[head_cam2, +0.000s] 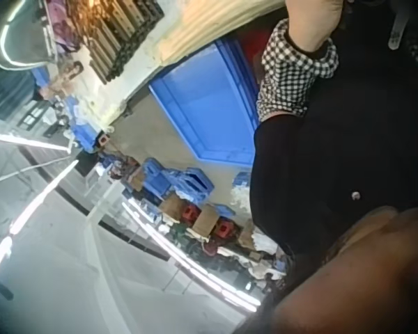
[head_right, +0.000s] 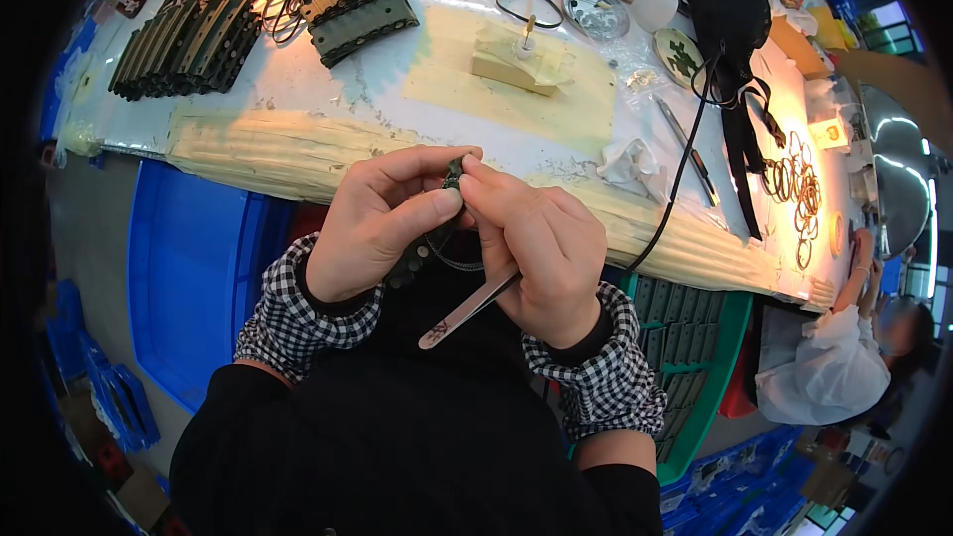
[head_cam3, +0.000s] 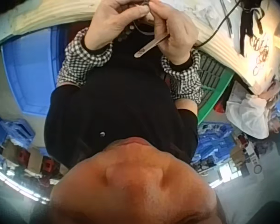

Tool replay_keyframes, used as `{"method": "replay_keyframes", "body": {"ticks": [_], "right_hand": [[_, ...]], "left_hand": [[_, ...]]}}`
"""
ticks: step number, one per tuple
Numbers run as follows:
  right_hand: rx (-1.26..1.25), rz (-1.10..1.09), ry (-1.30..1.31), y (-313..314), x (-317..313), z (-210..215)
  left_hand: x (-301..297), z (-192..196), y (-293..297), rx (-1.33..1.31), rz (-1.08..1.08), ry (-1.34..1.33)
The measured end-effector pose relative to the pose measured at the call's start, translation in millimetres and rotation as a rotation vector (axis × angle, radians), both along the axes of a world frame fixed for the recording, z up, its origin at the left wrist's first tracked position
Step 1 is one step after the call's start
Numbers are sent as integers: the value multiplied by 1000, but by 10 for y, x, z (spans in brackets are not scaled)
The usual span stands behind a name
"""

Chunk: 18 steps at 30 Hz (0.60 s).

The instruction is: Assembling small electronic components onto a printed circuit board using tweezers.

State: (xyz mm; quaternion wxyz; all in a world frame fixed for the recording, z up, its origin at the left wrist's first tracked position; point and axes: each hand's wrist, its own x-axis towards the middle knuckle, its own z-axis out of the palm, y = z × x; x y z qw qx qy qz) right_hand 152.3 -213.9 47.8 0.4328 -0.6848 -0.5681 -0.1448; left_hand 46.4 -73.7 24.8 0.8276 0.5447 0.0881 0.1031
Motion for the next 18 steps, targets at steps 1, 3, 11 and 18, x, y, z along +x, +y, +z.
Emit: {"method": "replay_keyframes", "body": {"ticks": [1, 3, 11, 18], "right_hand": [[1, 1, 10, 13, -2, -2], [8, -17, 32, 54, -8, 1], [29, -53, 233, 225, 22, 131], [10, -82, 157, 280, 61, 38]], "left_hand": [[4, -3, -12, -20, 19, 2], [18, 4, -39, -56, 51, 1], [109, 101, 7, -17, 207, -119], [147, 26, 32, 124, 221, -166]]}}
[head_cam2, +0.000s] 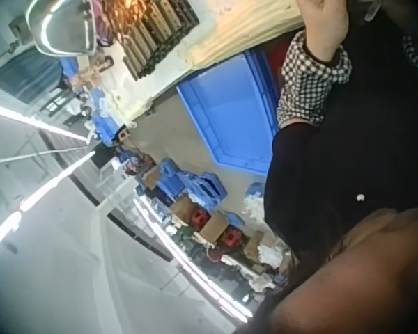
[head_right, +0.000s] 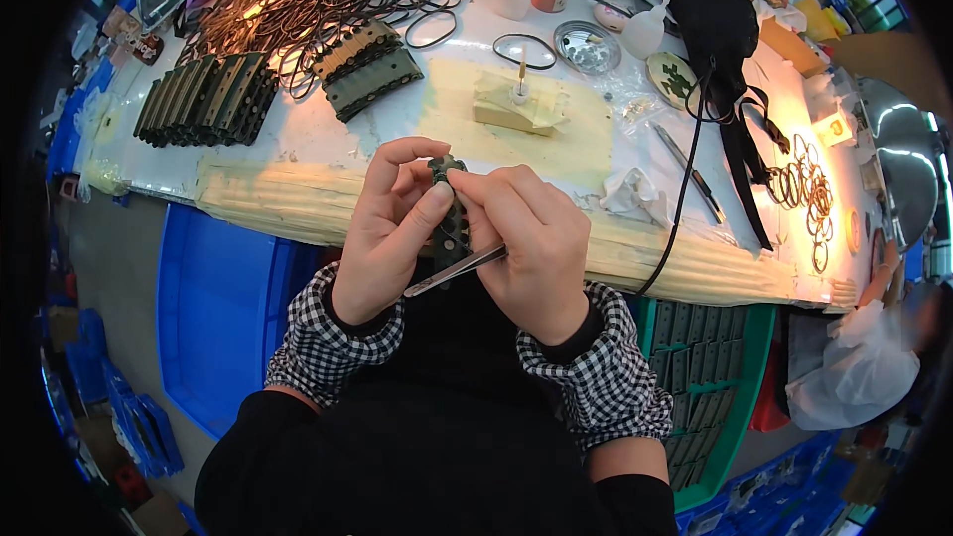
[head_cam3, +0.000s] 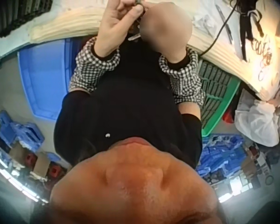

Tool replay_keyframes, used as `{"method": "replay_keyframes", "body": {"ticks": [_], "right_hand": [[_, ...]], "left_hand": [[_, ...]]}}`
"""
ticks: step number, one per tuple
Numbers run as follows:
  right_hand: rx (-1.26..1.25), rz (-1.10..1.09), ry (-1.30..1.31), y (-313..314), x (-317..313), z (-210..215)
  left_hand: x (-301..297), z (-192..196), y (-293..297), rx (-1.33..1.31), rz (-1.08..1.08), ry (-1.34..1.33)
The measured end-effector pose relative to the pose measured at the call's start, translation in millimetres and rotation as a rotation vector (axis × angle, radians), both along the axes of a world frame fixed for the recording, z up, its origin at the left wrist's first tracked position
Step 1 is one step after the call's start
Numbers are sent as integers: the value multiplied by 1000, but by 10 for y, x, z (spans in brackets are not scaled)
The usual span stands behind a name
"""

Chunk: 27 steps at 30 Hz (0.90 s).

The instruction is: Assembling small electronic components onto a printed circuit board using tweezers.

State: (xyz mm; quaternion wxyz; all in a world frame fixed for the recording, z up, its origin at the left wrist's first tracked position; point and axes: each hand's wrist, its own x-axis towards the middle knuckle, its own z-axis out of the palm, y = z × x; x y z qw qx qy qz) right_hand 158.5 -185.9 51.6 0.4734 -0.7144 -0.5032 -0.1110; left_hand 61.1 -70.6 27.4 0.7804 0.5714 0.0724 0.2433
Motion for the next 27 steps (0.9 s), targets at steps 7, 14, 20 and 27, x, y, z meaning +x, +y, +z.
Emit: {"method": "replay_keyframes", "body": {"ticks": [7, 14, 20, 27], "right_hand": [[-3, 0, 15, 28, 17, -55], [-40, -49, 149, -41, -45, -42], [-255, 51, -23, -253, -13, -18], [-36, 48, 132, -233, -233, -85]], "left_hand": [[45, -93, 56, 76, -42, 6], [125, -60, 124, 168, -44, 68], [180, -82, 253, 185, 9, 65], [193, -106, 277, 156, -4, 84]]}}
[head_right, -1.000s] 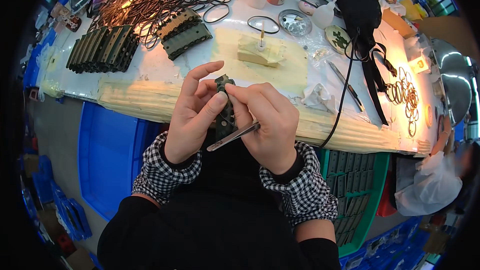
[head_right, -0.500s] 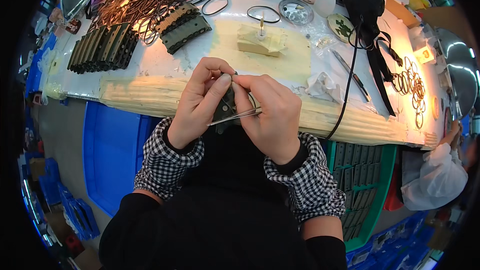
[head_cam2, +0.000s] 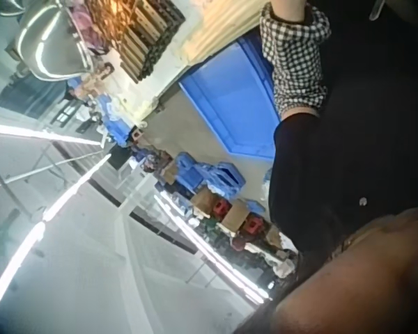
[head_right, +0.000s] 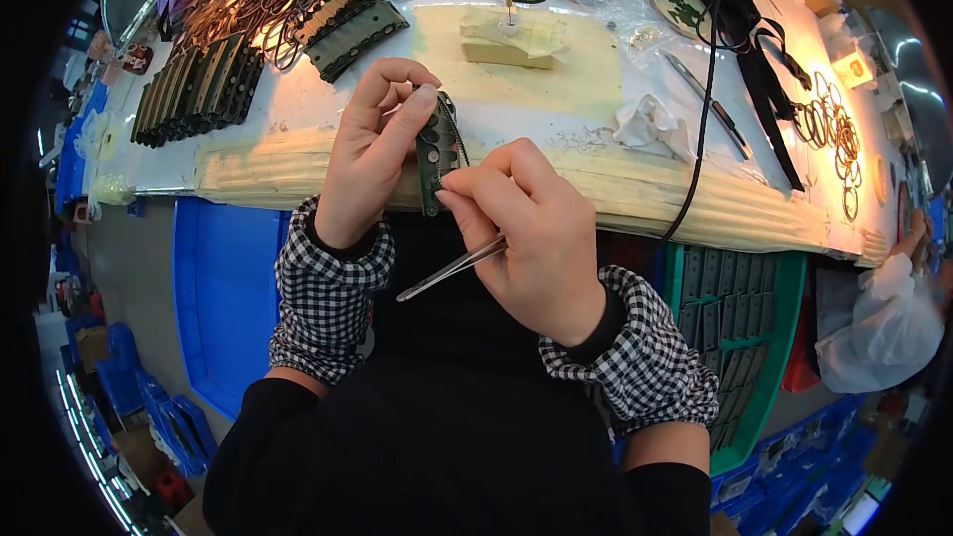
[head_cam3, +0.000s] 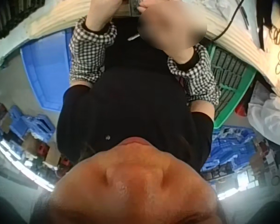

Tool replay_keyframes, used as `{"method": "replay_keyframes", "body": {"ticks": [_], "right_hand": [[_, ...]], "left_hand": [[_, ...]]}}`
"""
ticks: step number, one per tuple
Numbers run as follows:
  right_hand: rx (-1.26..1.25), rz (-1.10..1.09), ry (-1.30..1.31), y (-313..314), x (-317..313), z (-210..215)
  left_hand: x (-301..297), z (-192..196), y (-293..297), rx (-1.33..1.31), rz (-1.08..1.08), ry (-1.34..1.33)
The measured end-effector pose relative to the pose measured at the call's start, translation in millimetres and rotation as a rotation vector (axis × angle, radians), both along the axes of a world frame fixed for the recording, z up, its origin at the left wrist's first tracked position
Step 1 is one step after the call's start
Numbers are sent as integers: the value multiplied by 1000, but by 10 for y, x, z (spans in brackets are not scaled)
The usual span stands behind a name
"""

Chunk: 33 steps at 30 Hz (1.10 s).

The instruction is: Assembling small electronic components onto a printed circuit board using tweezers.

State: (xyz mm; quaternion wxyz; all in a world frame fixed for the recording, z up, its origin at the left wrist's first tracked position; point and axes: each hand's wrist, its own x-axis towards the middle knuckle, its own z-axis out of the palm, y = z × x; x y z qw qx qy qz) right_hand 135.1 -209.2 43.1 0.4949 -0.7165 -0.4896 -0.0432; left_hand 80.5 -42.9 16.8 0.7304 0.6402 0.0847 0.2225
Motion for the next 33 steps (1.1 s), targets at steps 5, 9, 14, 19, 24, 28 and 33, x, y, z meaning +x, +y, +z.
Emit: {"method": "replay_keyframes", "body": {"ticks": [5, 9, 14, 19, 24, 28, 33], "right_hand": [[61, 36, 77, 12, 1, -1], [-21, 9, 57, -4, -81, -48], [-4, -50, -59, -19, -87, -130], [12, -8, 53, 15, -47, -72], [-146, 51, 172, 9, -17, 83], [-190, 86, 142, 22, 41, 108], [-176, 114, 153, 61, 35, 87]], "left_hand": [[2, -28, 10, 9, 2, -2], [1, -37, 27, -21, 1, -5], [12, -42, -6, -12, 21, -23], [8, -18, -12, 4, 29, -8], [8, -24, -16, 33, 43, 1], [13, -26, -16, 73, 54, 3], [13, -23, -14, 81, 72, -2]]}}
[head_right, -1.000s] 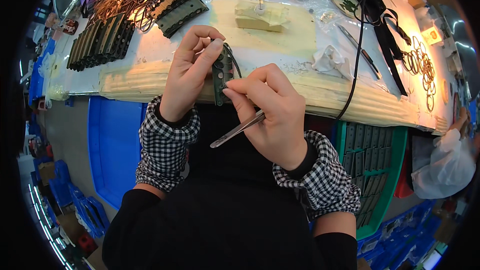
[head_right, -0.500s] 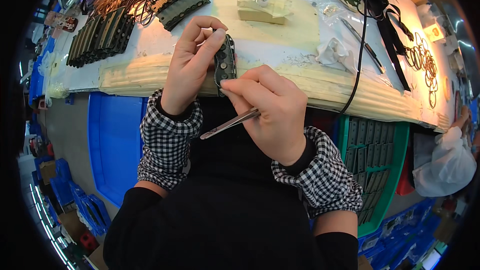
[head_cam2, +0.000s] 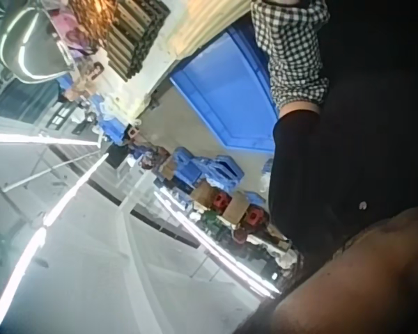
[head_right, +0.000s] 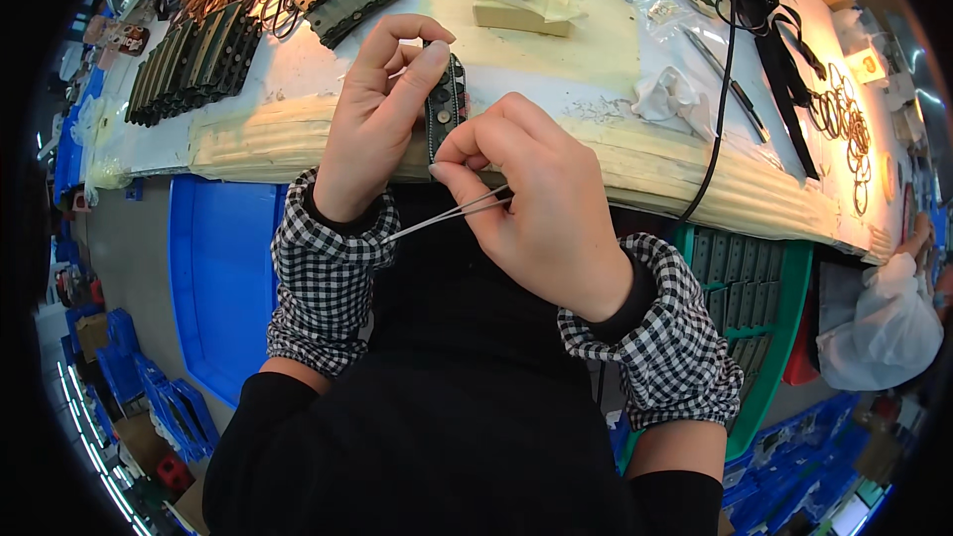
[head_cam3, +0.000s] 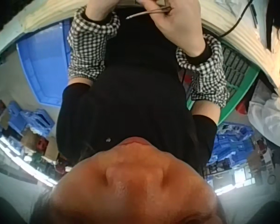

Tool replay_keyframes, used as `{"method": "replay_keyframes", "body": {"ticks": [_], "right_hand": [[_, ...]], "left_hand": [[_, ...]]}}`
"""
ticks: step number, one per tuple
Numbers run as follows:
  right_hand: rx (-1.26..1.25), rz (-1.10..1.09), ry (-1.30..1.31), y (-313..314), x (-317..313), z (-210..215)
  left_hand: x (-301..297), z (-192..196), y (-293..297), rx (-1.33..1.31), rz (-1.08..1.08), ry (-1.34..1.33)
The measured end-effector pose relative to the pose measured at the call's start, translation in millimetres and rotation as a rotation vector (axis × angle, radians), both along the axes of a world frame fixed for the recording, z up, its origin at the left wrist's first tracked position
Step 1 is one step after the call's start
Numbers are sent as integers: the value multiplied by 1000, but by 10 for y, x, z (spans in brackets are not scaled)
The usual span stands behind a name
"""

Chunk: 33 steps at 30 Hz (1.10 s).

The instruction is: Assembling small electronic components onto a printed circuit board using tweezers.

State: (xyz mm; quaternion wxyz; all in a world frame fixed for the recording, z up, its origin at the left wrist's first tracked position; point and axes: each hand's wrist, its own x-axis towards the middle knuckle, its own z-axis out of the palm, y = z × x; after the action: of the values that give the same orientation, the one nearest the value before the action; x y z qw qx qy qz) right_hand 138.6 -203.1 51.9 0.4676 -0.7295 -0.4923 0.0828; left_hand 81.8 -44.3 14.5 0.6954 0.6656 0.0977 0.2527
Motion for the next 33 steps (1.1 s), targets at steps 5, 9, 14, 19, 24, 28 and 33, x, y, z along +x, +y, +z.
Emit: {"method": "replay_keyframes", "body": {"ticks": [5, 9, 14, 19, 24, 28, 33], "right_hand": [[20, -23, -141, -7, -76, -99], [33, -39, -192, -29, -139, -146], [39, -82, -250, -52, -191, -197], [93, -128, -301, -75, -230, -256], [296, -253, -602, -1, -267, -461], [275, -245, -677, -115, -263, -560], [247, -114, -435, -96, -155, -331]], "left_hand": [[18, 25, -36, -51, 35, 32], [22, -17, -34, -48, 24, 9], [5, -6, -25, -27, -14, 32], [2, 8, -17, 3, -11, 54], [8, 3, -14, -39, -29, 55], [4, -1, -12, -26, -32, 49], [17, -19, -18, 0, -13, 28]]}}
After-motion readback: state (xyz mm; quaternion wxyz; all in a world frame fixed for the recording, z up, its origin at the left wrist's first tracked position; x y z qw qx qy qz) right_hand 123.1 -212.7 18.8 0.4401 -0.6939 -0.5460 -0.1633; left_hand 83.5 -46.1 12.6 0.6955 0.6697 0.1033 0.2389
